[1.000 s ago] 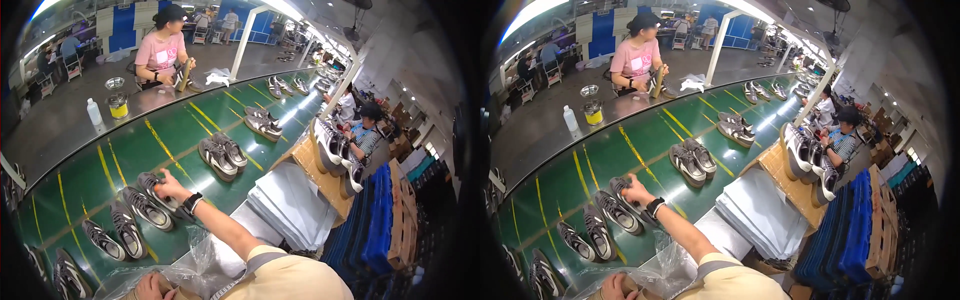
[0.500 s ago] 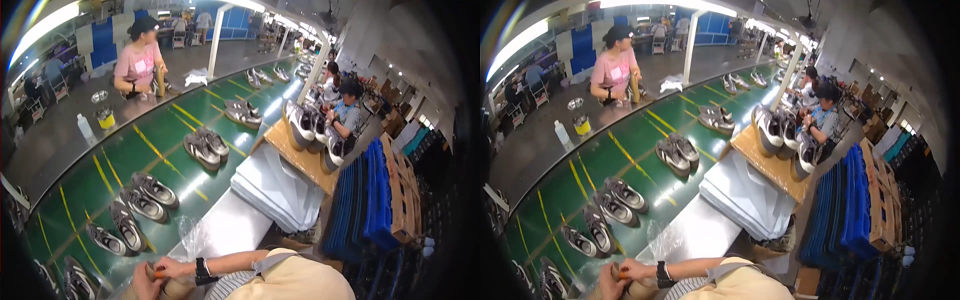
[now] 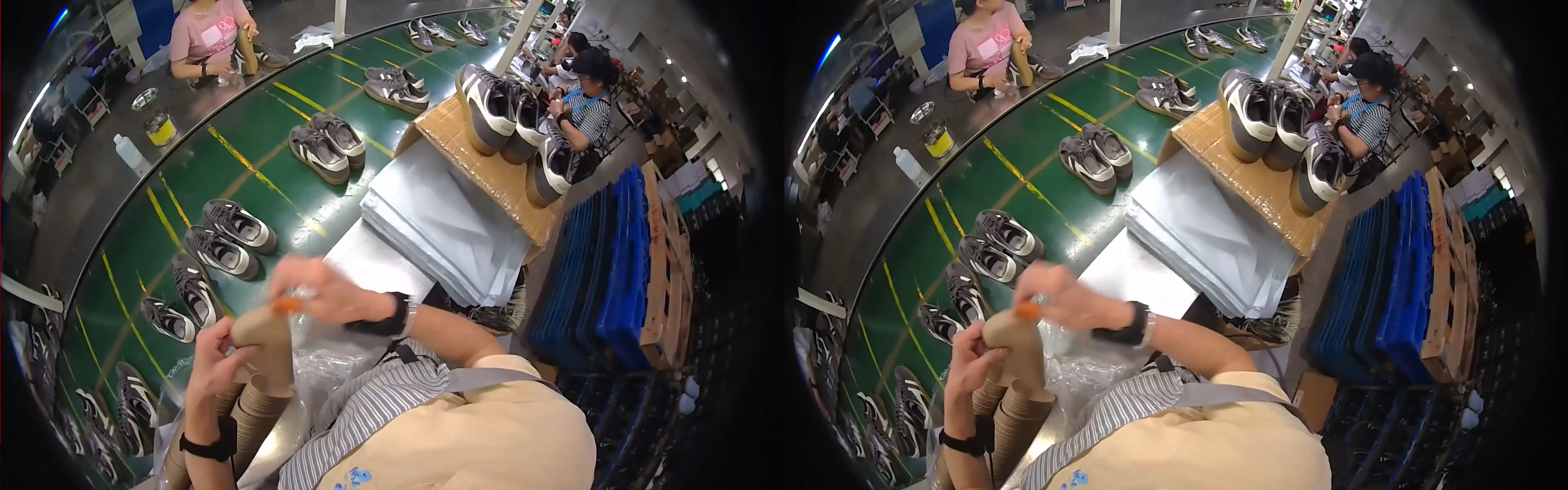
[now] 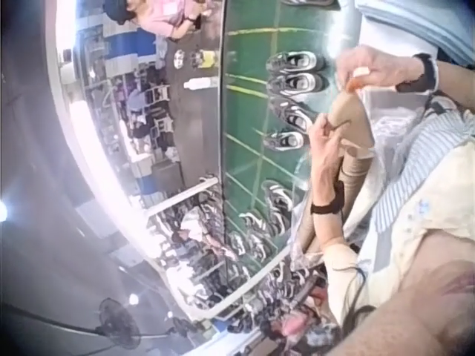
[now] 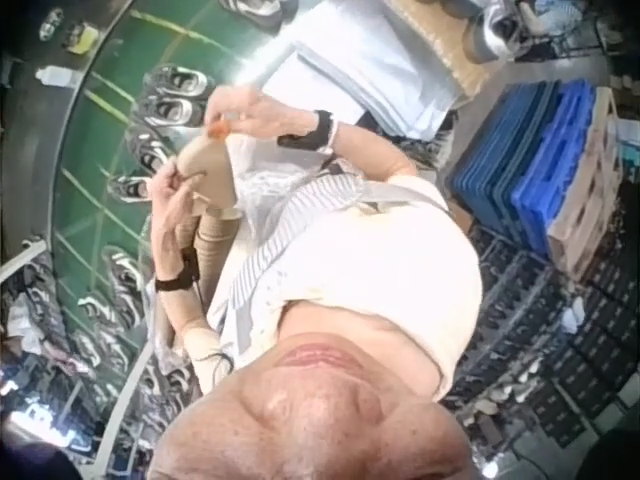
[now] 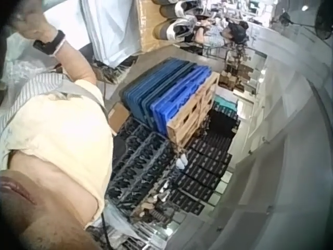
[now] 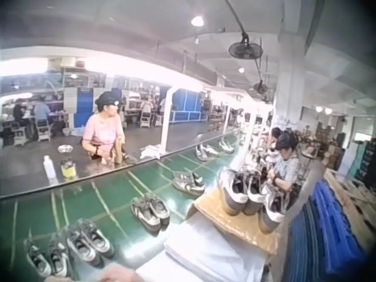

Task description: Inserting cardboard shoe supports into sneakers and wrapping them in tissue paper on a conveyor belt assembly line.

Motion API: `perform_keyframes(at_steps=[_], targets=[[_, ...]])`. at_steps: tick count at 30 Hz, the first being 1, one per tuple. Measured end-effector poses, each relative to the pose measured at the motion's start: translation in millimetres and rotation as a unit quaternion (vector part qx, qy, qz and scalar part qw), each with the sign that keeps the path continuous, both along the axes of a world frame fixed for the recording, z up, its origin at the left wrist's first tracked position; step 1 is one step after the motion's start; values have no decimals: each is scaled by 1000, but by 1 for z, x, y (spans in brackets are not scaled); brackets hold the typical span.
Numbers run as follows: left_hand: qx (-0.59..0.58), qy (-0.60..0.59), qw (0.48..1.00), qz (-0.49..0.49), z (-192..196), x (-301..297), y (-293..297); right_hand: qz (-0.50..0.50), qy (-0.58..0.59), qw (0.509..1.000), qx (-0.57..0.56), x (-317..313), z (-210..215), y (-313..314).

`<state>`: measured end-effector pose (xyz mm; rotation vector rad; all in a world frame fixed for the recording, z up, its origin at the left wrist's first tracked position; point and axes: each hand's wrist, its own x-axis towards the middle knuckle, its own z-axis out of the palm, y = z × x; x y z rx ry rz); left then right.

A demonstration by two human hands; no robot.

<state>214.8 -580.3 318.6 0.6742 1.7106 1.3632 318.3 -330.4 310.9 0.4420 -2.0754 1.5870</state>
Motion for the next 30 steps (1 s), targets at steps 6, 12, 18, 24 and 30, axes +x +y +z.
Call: perform_keyframes(at_steps=[6,12,18,24,30], targets=[[79,-82,992,62,-7,42,108,-514,-113,800,290,139,-68,175],[182,28,973,138,-45,50,262,-400,-150,852,301,128,-95,248],[156,196,957,148,-129,85,374,-359,-180,905,139,139,-192,329],[161,51,982,87,-151,89,358,-505,-188,791,290,160,-169,313],[312,-238,909,136,-153,113,345,-267,-15,928,259,53,-60,202]])
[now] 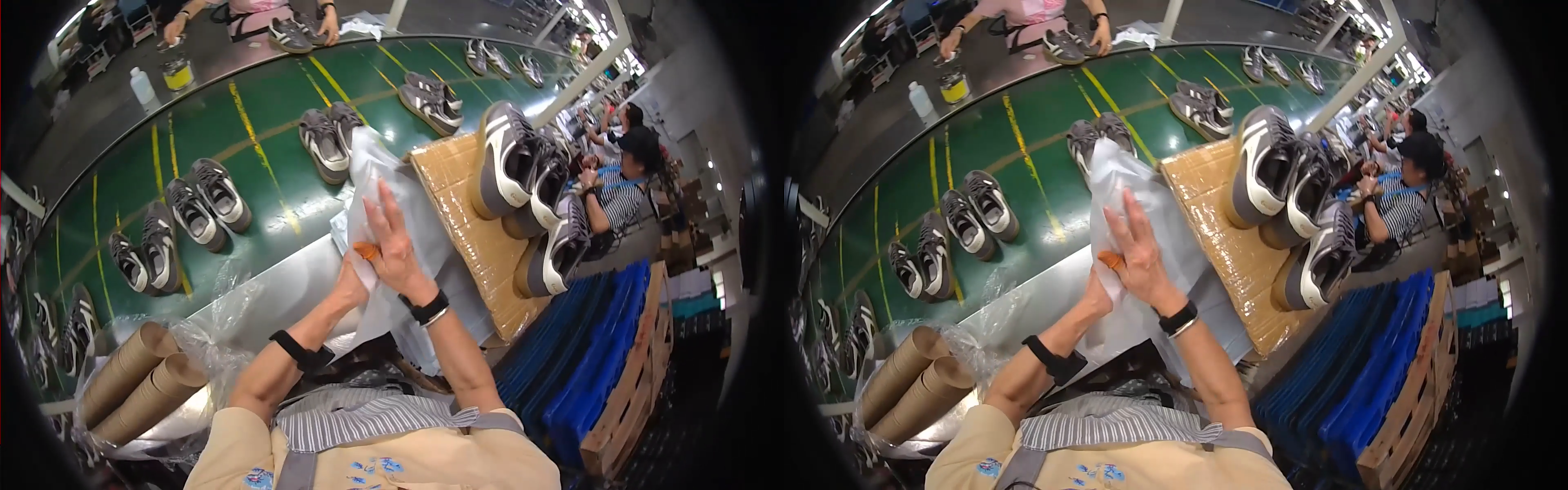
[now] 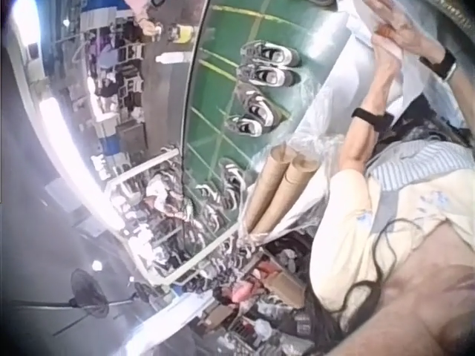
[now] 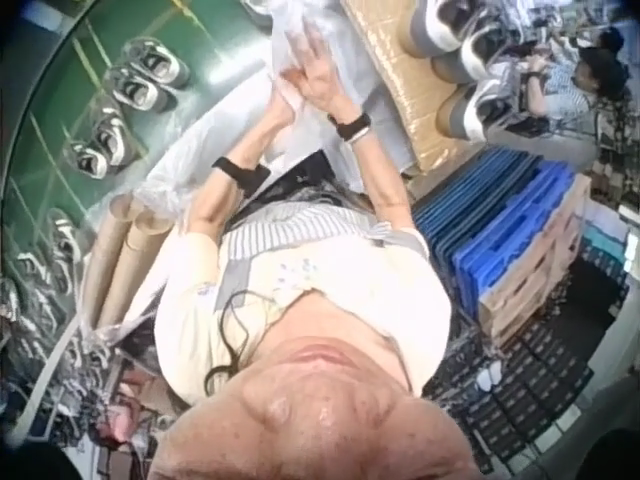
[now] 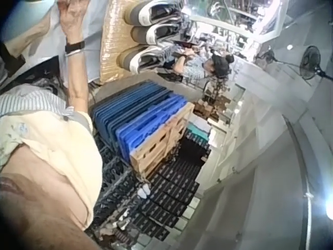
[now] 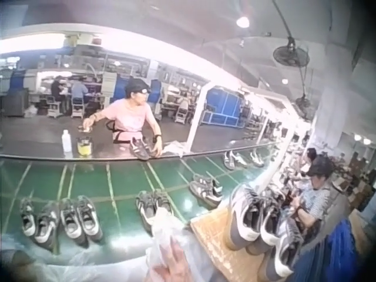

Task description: Inserting cardboard shoe supports into sneakers and wrapping them in tissue paper on a conveyor belt assembly line.

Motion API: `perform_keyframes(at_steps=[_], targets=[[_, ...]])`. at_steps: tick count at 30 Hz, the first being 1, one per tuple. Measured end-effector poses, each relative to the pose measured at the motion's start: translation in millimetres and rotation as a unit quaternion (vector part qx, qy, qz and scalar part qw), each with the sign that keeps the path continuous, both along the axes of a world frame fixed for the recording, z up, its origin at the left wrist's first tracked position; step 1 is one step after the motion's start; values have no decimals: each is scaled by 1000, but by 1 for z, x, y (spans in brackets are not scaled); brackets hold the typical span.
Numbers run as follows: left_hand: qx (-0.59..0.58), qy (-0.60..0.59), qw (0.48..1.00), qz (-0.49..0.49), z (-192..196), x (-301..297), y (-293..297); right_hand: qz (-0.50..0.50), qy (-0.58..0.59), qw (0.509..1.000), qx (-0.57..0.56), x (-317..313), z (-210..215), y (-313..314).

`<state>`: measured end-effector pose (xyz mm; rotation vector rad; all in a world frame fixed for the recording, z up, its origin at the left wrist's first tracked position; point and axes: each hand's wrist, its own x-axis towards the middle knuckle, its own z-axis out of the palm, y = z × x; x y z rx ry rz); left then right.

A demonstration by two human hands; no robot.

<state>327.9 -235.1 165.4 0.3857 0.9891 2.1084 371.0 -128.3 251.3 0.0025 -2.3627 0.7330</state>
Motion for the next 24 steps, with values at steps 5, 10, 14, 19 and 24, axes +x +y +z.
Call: perform_keyframes(at_steps=[5,10,14,19,24], targets=[[-197,563,761,-255,66,-56,-54,208,-121,970,-22,-36,78,20],[-210,469,650,-560,73,11,-73,81,54,991,90,-65,116,-24],[60,-103,988,-100,52,9,-48,40,121,986,-110,-57,113,-86],[180,-188,964,53,148,-72,-101,-31,209,940,-267,-47,112,-113],[-113,266,922,257,157,-87,-120,68,203,963,-166,-62,104,-108]])
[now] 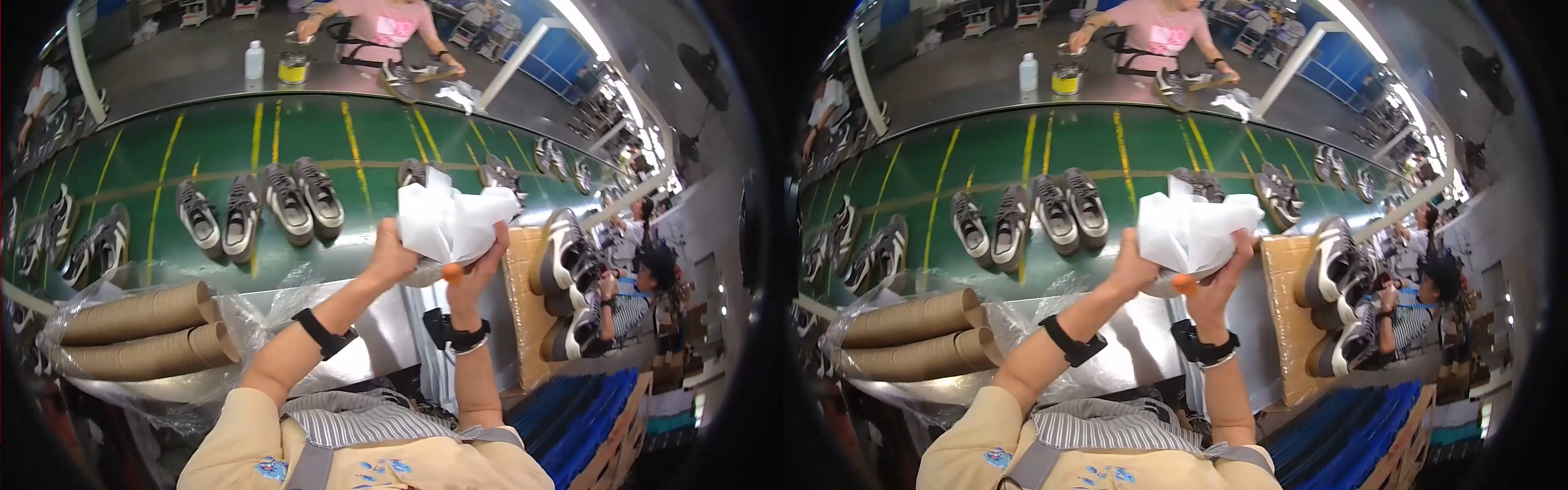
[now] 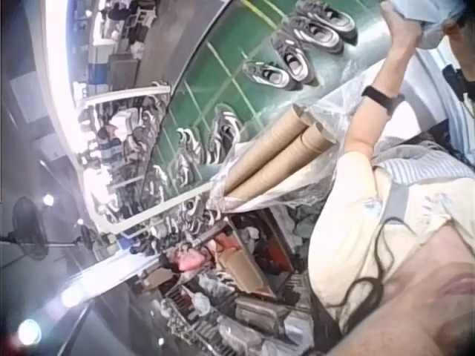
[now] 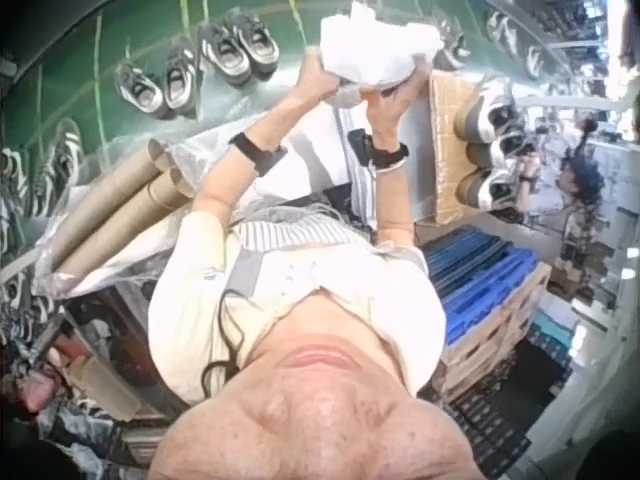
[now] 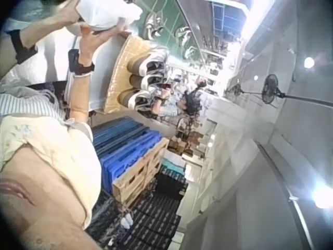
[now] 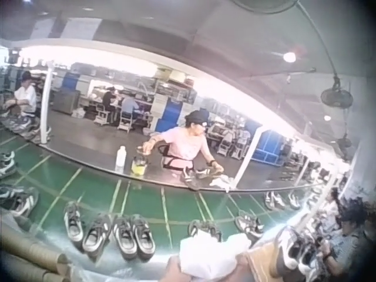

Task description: Inserting cardboard shoe supports into sneakers and wrapping them in tissue paper on a conveyor belt assembly line.

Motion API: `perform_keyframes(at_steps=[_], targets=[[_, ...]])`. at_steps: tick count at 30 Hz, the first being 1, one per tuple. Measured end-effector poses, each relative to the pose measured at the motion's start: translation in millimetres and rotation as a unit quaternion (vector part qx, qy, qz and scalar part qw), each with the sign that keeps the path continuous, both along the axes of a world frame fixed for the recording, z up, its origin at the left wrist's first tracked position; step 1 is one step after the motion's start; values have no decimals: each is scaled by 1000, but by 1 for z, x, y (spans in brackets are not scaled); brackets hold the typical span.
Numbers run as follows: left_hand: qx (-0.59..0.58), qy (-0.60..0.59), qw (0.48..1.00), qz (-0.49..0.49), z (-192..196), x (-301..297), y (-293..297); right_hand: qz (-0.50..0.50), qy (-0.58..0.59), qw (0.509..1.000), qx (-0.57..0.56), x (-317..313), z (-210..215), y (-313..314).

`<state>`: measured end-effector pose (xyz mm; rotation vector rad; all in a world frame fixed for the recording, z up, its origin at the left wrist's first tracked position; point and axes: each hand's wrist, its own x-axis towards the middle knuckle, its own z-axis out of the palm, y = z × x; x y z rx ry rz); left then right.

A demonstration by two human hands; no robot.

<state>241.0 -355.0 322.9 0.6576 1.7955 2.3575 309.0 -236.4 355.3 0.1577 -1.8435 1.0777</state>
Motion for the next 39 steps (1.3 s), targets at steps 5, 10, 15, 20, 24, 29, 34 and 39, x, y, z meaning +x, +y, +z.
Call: perform_keyframes(at_steps=[5,10,15,20,24,29,34,39], targets=[[49,-180,979,-79,-16,18,-29,1,-42,989,140,-38,15,-22],[-34,-101,987,-121,-46,4,-66,137,-235,962,33,-82,-22,-54],[187,-239,952,-38,-42,-74,-111,97,-233,950,183,-90,-57,-75],[-56,-278,942,-179,-51,-144,-144,96,-376,921,45,-104,-77,-73],[-434,93,894,57,-144,-205,-152,145,-488,856,-92,-130,-119,-57],[-533,269,802,19,-173,-242,-150,131,-605,769,-158,-196,-160,-54],[-527,347,770,-95,-177,-278,-161,51,-557,769,309,-269,-165,-135],[-474,346,802,-111,-169,-293,-166,151,-538,811,175,-259,-170,-120]])
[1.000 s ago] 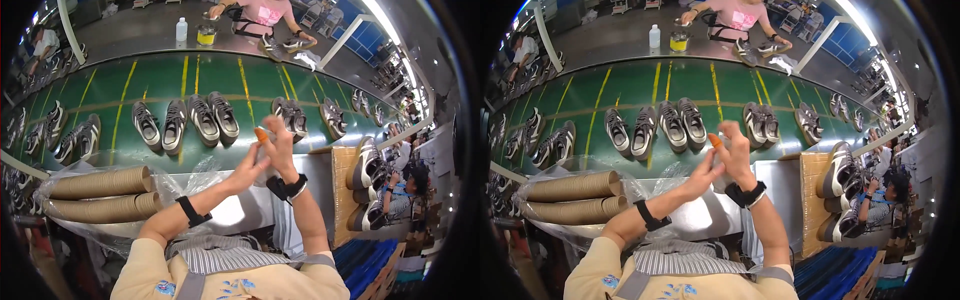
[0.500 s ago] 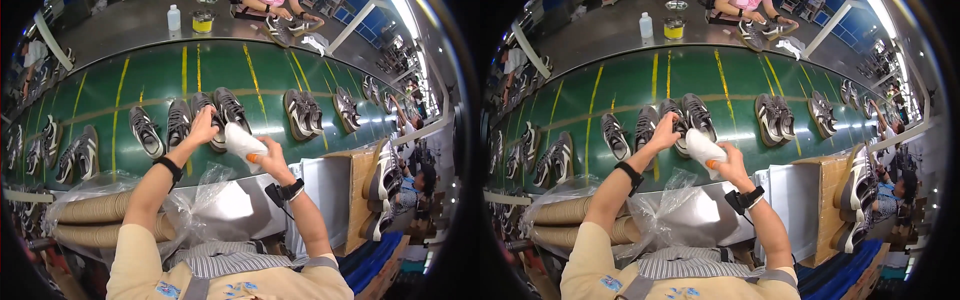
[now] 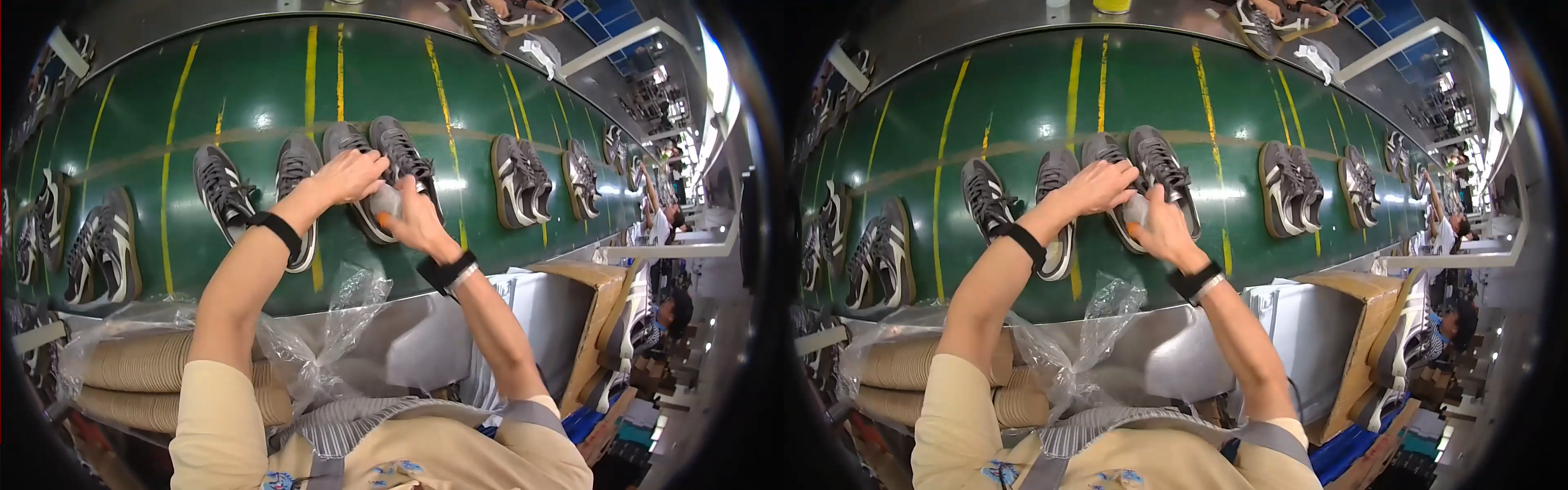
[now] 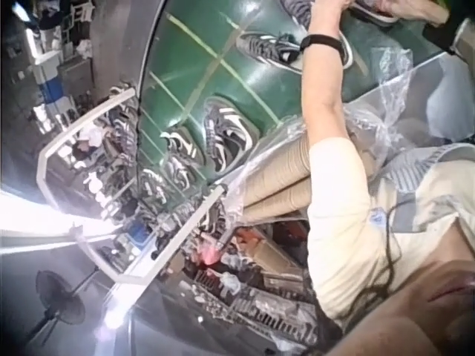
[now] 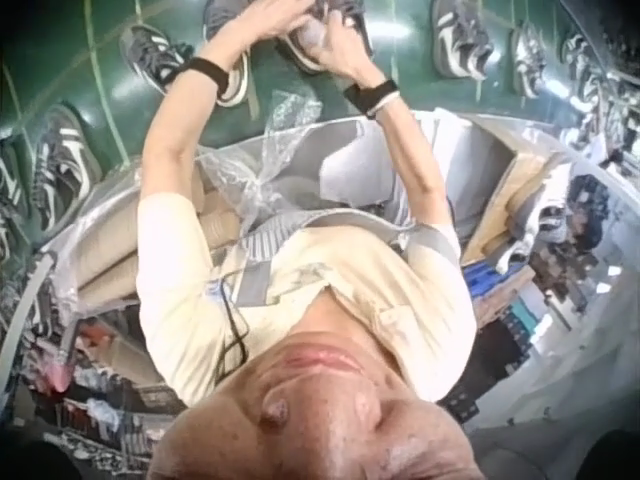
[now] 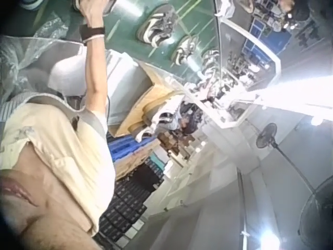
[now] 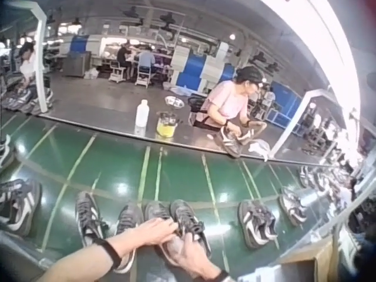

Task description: Inserting cardboard shoe supports into sneakers and wrapping them in tissue paper on a conveyor belt assembly line.

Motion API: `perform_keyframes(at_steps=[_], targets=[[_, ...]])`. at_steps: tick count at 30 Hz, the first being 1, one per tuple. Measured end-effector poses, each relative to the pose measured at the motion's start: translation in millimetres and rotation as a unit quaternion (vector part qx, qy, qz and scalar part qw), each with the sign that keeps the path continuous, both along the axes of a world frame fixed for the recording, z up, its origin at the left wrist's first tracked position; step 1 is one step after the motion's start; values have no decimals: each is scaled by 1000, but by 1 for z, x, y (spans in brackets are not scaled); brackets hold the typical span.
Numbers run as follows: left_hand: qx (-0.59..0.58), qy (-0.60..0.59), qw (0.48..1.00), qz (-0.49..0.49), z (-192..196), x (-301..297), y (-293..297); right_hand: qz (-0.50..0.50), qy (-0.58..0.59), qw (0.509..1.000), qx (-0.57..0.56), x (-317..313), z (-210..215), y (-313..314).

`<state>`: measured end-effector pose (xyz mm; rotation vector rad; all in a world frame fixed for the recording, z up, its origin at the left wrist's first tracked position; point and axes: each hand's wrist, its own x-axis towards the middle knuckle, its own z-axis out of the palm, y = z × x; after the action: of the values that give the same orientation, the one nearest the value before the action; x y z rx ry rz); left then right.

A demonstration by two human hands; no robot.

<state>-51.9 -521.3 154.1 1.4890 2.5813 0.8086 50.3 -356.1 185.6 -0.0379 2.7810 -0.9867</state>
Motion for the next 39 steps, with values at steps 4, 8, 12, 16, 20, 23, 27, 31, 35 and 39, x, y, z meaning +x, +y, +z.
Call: perform_keyframes(at_steps=[4,8,12,16,20,23,27,31,35,39], targets=[[0,-17,1000,10,-8,1,13,-1,90,989,115,7,-20,-15],[34,-36,999,14,-7,6,12,-42,106,991,70,12,-39,-16],[48,-144,987,60,8,4,-17,86,176,979,52,56,17,-19],[-12,-71,997,14,62,0,-44,153,70,985,40,26,-31,2],[10,-86,996,-24,126,37,-79,93,-169,957,215,-22,-21,-11],[22,-85,996,15,157,112,-136,160,18,972,170,-8,-41,20],[-23,-181,979,95,172,254,-209,146,152,975,68,69,22,-32],[-69,-134,977,152,137,352,-215,265,-58,921,-278,170,49,-115],[-45,-93,971,214,113,369,-216,249,-208,876,-356,236,45,-183],[-21,-104,972,209,120,363,-208,198,-141,890,-385,245,41,-172]])
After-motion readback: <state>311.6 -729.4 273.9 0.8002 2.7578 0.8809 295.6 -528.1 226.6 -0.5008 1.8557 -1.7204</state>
